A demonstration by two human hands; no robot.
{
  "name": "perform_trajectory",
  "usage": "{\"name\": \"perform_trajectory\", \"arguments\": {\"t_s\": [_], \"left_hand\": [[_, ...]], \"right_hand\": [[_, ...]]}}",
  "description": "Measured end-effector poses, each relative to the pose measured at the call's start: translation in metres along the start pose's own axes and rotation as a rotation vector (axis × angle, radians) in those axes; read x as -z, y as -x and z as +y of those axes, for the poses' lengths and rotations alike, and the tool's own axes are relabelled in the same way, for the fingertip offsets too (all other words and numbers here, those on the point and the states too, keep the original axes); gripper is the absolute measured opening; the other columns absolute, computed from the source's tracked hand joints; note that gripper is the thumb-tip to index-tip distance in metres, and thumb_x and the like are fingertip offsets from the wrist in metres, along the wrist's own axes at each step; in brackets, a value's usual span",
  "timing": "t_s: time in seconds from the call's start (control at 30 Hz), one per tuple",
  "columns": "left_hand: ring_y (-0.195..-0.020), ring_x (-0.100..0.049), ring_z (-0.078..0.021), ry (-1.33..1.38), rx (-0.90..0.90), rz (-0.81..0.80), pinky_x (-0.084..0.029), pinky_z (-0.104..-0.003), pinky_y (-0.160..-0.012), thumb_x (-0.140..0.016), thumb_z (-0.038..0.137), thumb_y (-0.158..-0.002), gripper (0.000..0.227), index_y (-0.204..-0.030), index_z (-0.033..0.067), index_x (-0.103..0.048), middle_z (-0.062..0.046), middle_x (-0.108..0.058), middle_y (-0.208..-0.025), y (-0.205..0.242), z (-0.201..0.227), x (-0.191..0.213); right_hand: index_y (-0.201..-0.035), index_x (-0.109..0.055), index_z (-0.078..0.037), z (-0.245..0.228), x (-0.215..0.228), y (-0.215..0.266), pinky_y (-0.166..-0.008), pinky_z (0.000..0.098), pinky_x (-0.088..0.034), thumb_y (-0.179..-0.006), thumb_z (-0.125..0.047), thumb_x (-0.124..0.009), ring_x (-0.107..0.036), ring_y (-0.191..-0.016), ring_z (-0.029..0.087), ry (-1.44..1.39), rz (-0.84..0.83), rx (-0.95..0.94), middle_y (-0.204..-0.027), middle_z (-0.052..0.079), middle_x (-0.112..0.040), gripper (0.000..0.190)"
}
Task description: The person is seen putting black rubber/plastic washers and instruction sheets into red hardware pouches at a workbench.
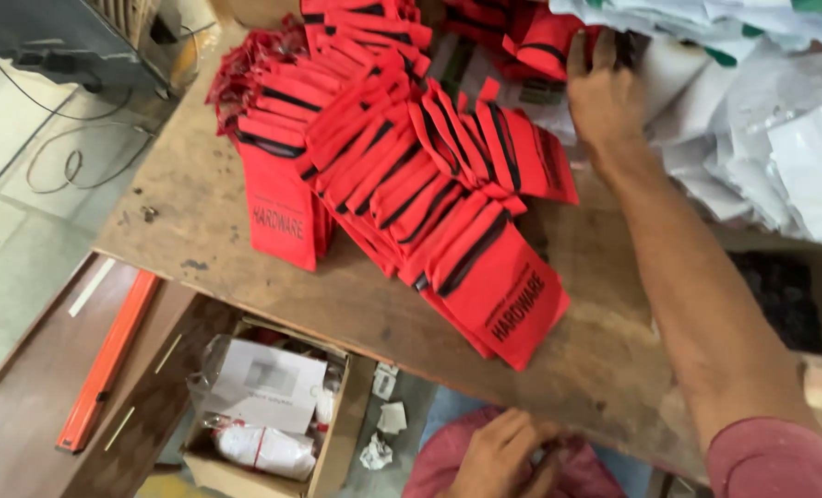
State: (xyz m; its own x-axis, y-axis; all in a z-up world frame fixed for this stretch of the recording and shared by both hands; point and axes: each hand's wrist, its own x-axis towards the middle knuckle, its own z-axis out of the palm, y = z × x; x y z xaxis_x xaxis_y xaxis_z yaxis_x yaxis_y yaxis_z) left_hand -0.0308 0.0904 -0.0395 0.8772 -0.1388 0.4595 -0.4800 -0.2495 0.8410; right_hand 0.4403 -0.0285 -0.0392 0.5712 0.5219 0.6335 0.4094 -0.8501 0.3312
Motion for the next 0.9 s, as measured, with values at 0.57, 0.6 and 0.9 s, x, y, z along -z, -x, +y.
{"name": "perform_trajectory", "arguments": {"t_s": [0.57,0.6,0.9], "left_hand": [[-0.094,-0.07,-0.0322,0.047,0.089,-0.106,-0.059,-0.04,-0.081,-0.076,0.0,-0.091,0.024,-0.114,0.0051,-0.068,-0.013,-0.068,-0.103,-0.025,-0.009,0.022],[-0.094,-0.069,-0.0334,0.075,0.084,-0.145,-0.058,-0.041,-0.081,-0.076,-0.001,-0.091,0.026,-0.115,0.004,-0.068,-0.014,-0.068,-0.104,-0.026,-0.008,0.021],[-0.078,-0.071,-0.0216,0.196,0.146,-0.123,-0.057,-0.031,-0.066,-0.076,-0.001,-0.092,0.018,-0.108,0.004,-0.071,-0.011,-0.072,-0.101,-0.047,0.005,-0.004]], "right_hand": [[-0.15,-0.046,0.002,0.023,0.078,0.002,-0.115,0.0551,-0.036,-0.081,0.005,-0.061,-0.041,-0.137,0.054,-0.627,-0.461,-0.041,-0.154,0.034,-0.039,0.071],[-0.138,-0.062,0.004,0.032,0.097,0.017,-0.112,0.0466,-0.046,-0.082,0.011,-0.056,-0.055,-0.132,0.046,-0.744,-0.346,0.122,-0.148,0.03,-0.053,0.057],[-0.126,-0.075,-0.014,0.121,0.266,0.155,-0.066,0.0378,-0.053,-0.098,-0.023,-0.065,-0.068,-0.075,0.025,-0.62,-0.949,-0.375,-0.105,0.006,-0.08,0.031]]}}
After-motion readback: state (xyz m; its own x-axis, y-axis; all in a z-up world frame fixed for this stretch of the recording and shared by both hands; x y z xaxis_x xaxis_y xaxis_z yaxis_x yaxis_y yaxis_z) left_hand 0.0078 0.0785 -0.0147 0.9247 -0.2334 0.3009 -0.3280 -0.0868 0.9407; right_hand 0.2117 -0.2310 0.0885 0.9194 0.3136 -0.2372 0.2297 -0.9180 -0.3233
